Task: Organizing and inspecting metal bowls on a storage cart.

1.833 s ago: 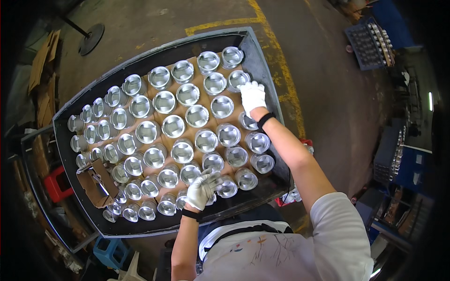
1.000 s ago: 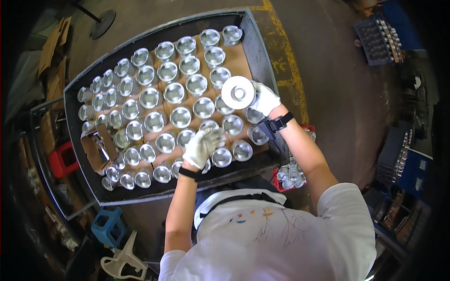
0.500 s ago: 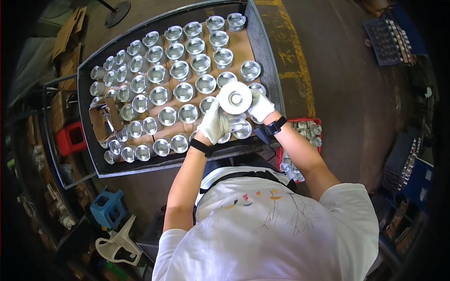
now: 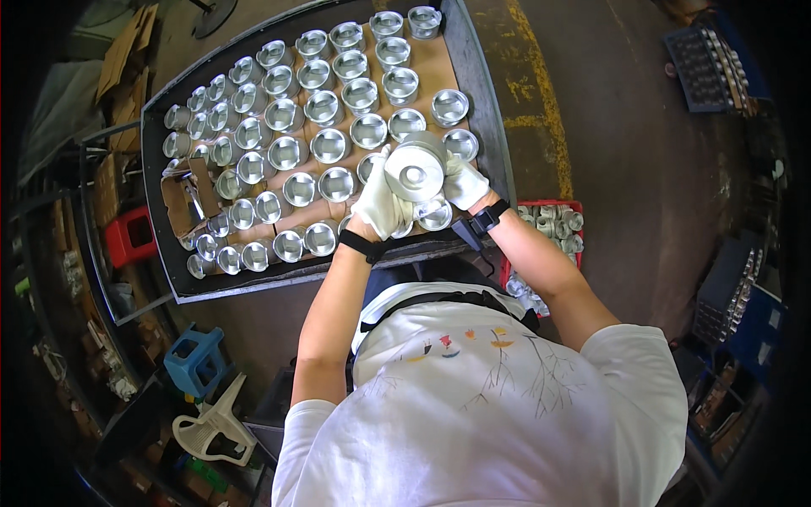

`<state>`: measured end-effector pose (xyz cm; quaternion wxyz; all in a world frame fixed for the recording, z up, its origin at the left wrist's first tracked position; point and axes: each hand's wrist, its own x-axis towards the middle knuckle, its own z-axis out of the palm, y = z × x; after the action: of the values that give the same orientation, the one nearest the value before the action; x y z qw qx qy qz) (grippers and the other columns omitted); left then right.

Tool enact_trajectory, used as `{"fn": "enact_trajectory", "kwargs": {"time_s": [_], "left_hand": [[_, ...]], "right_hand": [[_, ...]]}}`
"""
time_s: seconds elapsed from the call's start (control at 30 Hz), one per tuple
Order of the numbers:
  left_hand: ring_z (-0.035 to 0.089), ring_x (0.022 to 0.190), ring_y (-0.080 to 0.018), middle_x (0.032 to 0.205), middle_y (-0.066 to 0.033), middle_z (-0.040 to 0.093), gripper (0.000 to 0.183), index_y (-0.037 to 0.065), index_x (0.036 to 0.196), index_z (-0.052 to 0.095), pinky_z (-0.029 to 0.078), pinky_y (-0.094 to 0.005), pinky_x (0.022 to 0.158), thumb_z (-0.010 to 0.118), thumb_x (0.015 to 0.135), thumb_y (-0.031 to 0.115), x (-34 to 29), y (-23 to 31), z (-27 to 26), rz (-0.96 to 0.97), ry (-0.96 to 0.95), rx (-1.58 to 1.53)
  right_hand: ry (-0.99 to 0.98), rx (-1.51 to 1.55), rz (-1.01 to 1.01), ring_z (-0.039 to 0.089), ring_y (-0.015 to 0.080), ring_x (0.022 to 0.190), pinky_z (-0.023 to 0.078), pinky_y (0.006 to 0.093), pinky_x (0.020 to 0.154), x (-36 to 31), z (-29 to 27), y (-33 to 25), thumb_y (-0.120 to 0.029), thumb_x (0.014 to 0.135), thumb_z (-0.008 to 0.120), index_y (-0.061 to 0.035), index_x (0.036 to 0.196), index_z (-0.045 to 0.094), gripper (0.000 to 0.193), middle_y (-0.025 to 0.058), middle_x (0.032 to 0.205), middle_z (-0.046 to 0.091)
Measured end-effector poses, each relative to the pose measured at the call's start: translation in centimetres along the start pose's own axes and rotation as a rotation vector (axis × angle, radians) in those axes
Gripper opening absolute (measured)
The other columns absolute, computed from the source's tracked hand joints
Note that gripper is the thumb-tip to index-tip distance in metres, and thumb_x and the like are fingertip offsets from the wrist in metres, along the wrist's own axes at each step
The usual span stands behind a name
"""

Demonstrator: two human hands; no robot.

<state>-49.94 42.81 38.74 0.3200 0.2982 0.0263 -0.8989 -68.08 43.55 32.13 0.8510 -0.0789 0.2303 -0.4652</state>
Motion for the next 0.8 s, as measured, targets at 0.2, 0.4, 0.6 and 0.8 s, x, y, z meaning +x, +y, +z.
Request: {"fn": "enact_trajectory", "kwargs": {"time_s": [0.2,0.4,0.6,0.8], "left_hand": [[0.067,0.102,-0.0297,0.123,-0.0138,0.061,0.053,0.007,0.133,0.048,0.061,-0.0439,0.079,0.035,0.102,0.049,-0.1,-0.8,0.7,0.047,0.049,0.052],[0.067,0.095,-0.0295,0.117,-0.0147,0.063,0.053,0.005,0.128,0.051,0.061,-0.0454,0.076,0.037,0.101,0.049,1.6,-1.4,-4.0,0.078,-0.088,0.149],[0.066,0.097,-0.0343,0.121,-0.0199,0.06,0.057,0.003,0.135,0.045,0.06,-0.0471,0.078,0.039,0.101,0.048,1.6,-1.5,-3.8,-0.058,-0.248,-0.053],[0.057,0.117,-0.037,0.131,-0.0191,0.055,0.059,0.001,0.138,0.042,0.05,-0.0575,0.092,0.05,0.097,0.043,0.4,-1.3,-1.3,0.117,0.029,-0.239]], "right_hand": [[0.1,-0.086,-0.009,0.066,0.0187,0.086,0.057,0.0325,0.076,0.0,-4.6,0.3,-0.001,0.09,0.053,-0.0002,0.105,0.063,0.018,0.009,0.1,0.067],[0.118,-0.272,-0.033,0.063,0.0168,0.077,0.054,0.03,0.068,-0.7,-4.3,0.1,-0.004,0.091,0.052,-0.0037,0.098,0.063,0.013,0.0057,0.09,0.064],[0.095,-0.694,-0.195,0.062,0.0175,0.082,0.052,0.0308,0.071,0.8,-13.0,1.6,-0.01,0.091,0.055,-0.0055,0.104,0.061,0.014,0.0049,0.096,0.063],[0.14,-1.274,-0.509,0.063,0.0255,0.084,0.052,0.0378,0.075,0.5,-5.6,1.6,-0.003,0.082,0.06,0.0019,0.106,0.06,0.025,0.0096,0.093,0.065]]}}
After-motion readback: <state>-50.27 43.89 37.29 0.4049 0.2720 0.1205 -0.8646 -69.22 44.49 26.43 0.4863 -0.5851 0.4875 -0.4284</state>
